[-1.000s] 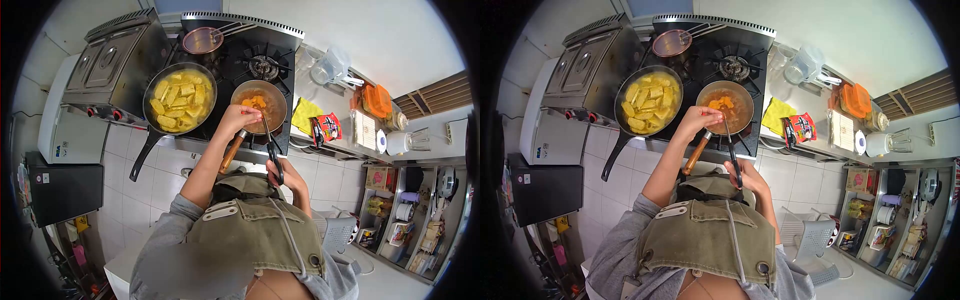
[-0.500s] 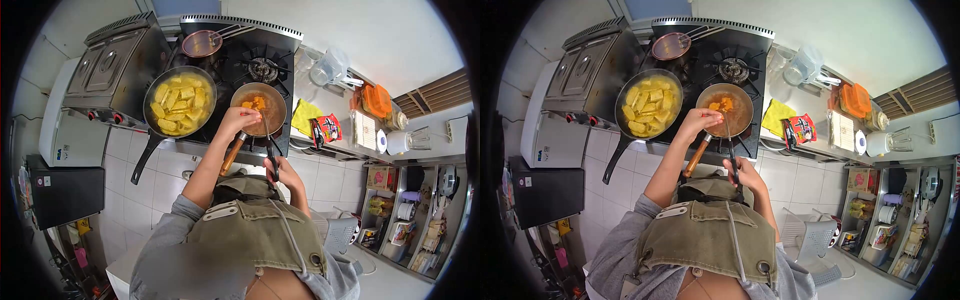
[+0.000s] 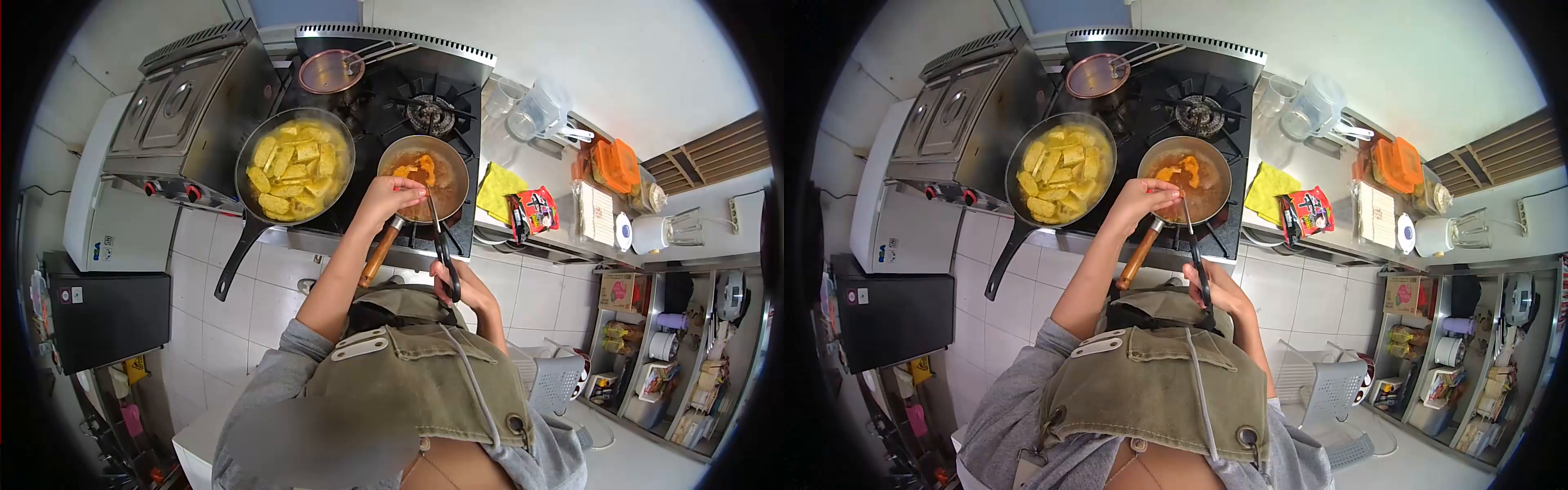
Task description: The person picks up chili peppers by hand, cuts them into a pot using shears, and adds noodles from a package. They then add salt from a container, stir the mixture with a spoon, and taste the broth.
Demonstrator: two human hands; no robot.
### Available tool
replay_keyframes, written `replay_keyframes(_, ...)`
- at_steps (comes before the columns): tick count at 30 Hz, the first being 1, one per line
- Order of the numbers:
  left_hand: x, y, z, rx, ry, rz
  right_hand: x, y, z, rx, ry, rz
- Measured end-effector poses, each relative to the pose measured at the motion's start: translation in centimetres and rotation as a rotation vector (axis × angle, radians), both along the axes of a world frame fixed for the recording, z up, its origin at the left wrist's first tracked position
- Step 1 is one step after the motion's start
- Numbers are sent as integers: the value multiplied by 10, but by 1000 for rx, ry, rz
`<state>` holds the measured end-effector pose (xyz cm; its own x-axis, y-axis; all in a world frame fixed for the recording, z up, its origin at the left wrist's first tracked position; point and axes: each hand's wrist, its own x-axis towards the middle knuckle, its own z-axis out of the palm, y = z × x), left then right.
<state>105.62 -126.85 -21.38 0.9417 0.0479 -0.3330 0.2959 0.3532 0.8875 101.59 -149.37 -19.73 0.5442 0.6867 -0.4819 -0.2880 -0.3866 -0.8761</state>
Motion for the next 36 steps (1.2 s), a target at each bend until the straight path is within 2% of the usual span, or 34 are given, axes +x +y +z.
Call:
replay_keyframes(10,-1,0,1,-24,-13,8,1,0,-3,28,-16,-15)
replay_keyframes(16,2,1,1,-21,-15,0,5,-2,3,-68,-6,4)
replay_keyframes(19,2,1,1,0,-6,10,3,1,1,-52,-11,-29)
replay_keyframes(21,2,0,1,8,-7,23,2,0,-2,40,88,-80)
replay_keyframes(25,1,1,-2,-26,-12,55,0,-3,0,60,39,-17)
replay_keyframes(36,-2,-1,5,51,-6,36,1,-1,3,27,35,-12)
